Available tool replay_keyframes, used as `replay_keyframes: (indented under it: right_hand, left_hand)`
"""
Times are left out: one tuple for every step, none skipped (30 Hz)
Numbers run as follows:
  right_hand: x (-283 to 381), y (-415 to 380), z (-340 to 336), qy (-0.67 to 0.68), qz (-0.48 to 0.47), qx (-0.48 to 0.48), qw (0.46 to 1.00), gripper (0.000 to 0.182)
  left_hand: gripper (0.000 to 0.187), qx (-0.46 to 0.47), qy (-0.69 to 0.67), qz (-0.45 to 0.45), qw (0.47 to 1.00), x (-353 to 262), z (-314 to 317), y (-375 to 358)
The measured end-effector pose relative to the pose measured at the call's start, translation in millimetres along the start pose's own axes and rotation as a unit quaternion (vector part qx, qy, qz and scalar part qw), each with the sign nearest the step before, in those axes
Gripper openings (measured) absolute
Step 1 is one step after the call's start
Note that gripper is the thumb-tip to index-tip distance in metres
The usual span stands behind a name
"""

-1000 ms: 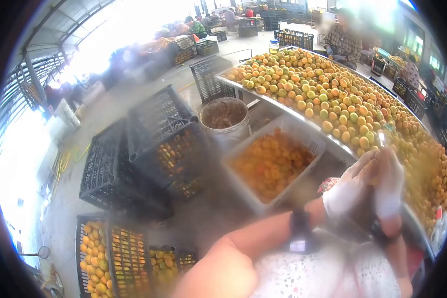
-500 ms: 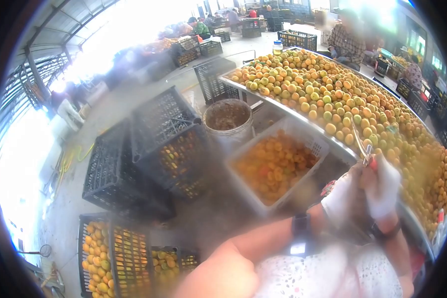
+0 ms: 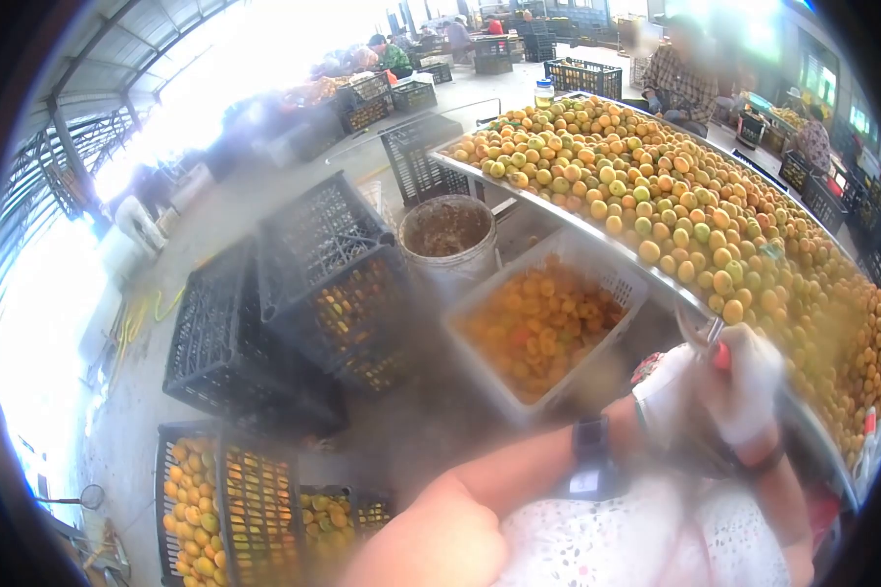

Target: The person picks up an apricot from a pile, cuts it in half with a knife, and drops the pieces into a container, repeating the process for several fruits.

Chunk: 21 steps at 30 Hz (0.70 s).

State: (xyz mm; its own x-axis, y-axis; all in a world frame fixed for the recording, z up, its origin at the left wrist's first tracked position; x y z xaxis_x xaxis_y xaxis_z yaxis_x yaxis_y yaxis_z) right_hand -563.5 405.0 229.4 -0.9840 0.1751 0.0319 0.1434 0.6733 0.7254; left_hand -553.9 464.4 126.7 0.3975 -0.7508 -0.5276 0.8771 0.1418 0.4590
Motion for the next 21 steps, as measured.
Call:
replay_keyframes:
  right_hand:
    - [-2.0, -0.5, -0.9, -0.003, 0.041, 0.002, 0.999, 0.026]
    - [1.7, 0.2, -4.1, -0.003, 0.041, 0.002, 0.999, 0.026]
    - [3.0, 1.3, -6.5, -0.007, 0.054, 0.018, 0.998, 0.031]
    - [2.3, 1.5, -6.7, -0.01, 0.069, 0.035, 0.997, 0.037]
    - [1.9, 0.9, -6.7, -0.01, 0.07, 0.034, 0.997, 0.037]
    - [1.0, -0.8, -7.0, -0.004, 0.073, 0.035, 0.997, 0.037]
    - [0.3, -2.7, -7.4, 0.002, 0.077, 0.036, 0.996, 0.037]
    - [-5.0, -7.5, -5.7, 0.002, 0.078, 0.037, 0.996, 0.037]
    - [-15.6, -12.5, -4.2, 0.016, 0.11, 0.032, 0.993, 0.033]
    - [-22.3, -16.4, -3.4, 0.031, 0.141, 0.026, 0.989, 0.029]
    - [-39.8, -31.6, 0.1, 0.206, 0.302, 0.078, 0.928, 0.021]
    - [-42.1, -27.4, -7.9, 0.164, 0.249, 0.026, 0.954, 0.019]
    - [-47.9, -28.2, -15.8, 0.11, 0.203, -0.024, 0.973, 0.018]
    - [-60.7, -35.9, -6.6, 0.213, 0.264, -0.049, 0.939, 0.021]
    - [-71.9, -45.5, -1.2, 0.298, 0.329, -0.085, 0.892, 0.024]
    - [-76.1, -52.9, 3.4, 0.379, 0.423, -0.076, 0.819, 0.025]
    - [-76.3, -41.7, -10.1, 0.217, 0.27, -0.045, 0.937, 0.024]
    - [-78.1, -42.5, -9.7, 0.287, 0.3, -0.065, 0.907, 0.017]
    - [-88.4, -53.7, 9.9, 0.469, 0.402, -0.078, 0.782, 0.019]
    - [-81.7, -51.3, 3.5, 0.442, 0.439, -0.049, 0.781, 0.019]
    - [-76.5, -48.9, -1.9, 0.424, 0.467, -0.016, 0.776, 0.02]
  left_hand:
    - [0.035, -0.061, -0.072, -0.042, 0.995, -0.1, -5.9, -3.7]
    - [0.036, -0.121, -0.143, -0.084, 0.979, 0.5, -9.9, -8.1]
    - [0.036, -0.121, -0.142, -0.084, 0.979, -4.9, -7.4, -8.8]
    - [0.038, -0.126, -0.157, -0.079, 0.976, -9.8, -5.6, -9.0]
    - [0.039, -0.132, -0.173, -0.075, 0.973, -12.9, -4.2, -8.5]
    - [0.039, -0.131, -0.174, -0.078, 0.973, -13.3, -1.4, -7.5]
    - [0.04, -0.144, -0.161, -0.075, 0.974, -14.0, -0.6, -6.8]
    - [0.041, -0.157, -0.147, -0.072, 0.974, -15.7, -1.6, -6.5]
    - [0.041, -0.157, -0.147, -0.072, 0.974, -17.7, -2.1, -5.8]
    - [0.043, -0.165, -0.116, -0.105, 0.974, -16.7, -4.4, -6.0]
    - [0.045, -0.173, -0.086, -0.137, 0.972, -16.4, -7.3, -6.4]
    - [0.046, -0.197, 0.011, -0.116, 0.973, -24.1, -13.8, -8.2]
    - [0.047, -0.213, 0.101, -0.105, 0.966, -28.6, -17.5, -11.3]
    - [0.047, -0.178, 0.025, -0.109, 0.978, -31.1, -14.5, -13.0]
    - [0.047, -0.138, -0.061, -0.125, 0.981, -29.7, -13.2, -13.2]
    - [0.046, -0.11, -0.104, -0.117, 0.982, -20.1, -20.9, -9.8]
    - [0.05, -0.121, -0.112, -0.119, 0.979, -11.9, -22.4, 0.0]
    - [0.054, -0.123, -0.128, -0.182, 0.967, -6.8, -21.4, 1.1]
    - [0.054, -0.067, -0.194, -0.241, 0.948, -0.7, -15.1, 2.5]
    - [0.052, -0.155, -0.222, -0.26, 0.927, 3.7, -6.8, -0.4]
    - [0.051, -0.172, -0.256, -0.294, 0.905, 9.0, 9.4, -0.5]
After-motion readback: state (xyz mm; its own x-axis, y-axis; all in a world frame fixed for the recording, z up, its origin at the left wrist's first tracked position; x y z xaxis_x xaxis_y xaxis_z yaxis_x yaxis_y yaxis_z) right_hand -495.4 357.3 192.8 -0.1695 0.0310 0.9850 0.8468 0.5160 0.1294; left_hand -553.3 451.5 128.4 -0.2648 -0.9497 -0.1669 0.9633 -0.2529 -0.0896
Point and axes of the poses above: each hand's wrist, its own y-axis towards the middle knuckle, its own z-axis out of the palm, x = y × z, the point moved 7 cm from there along y, towards the middle knuckle, and after that the axes turned 10 degrees about -y, right-handed, at the moved point
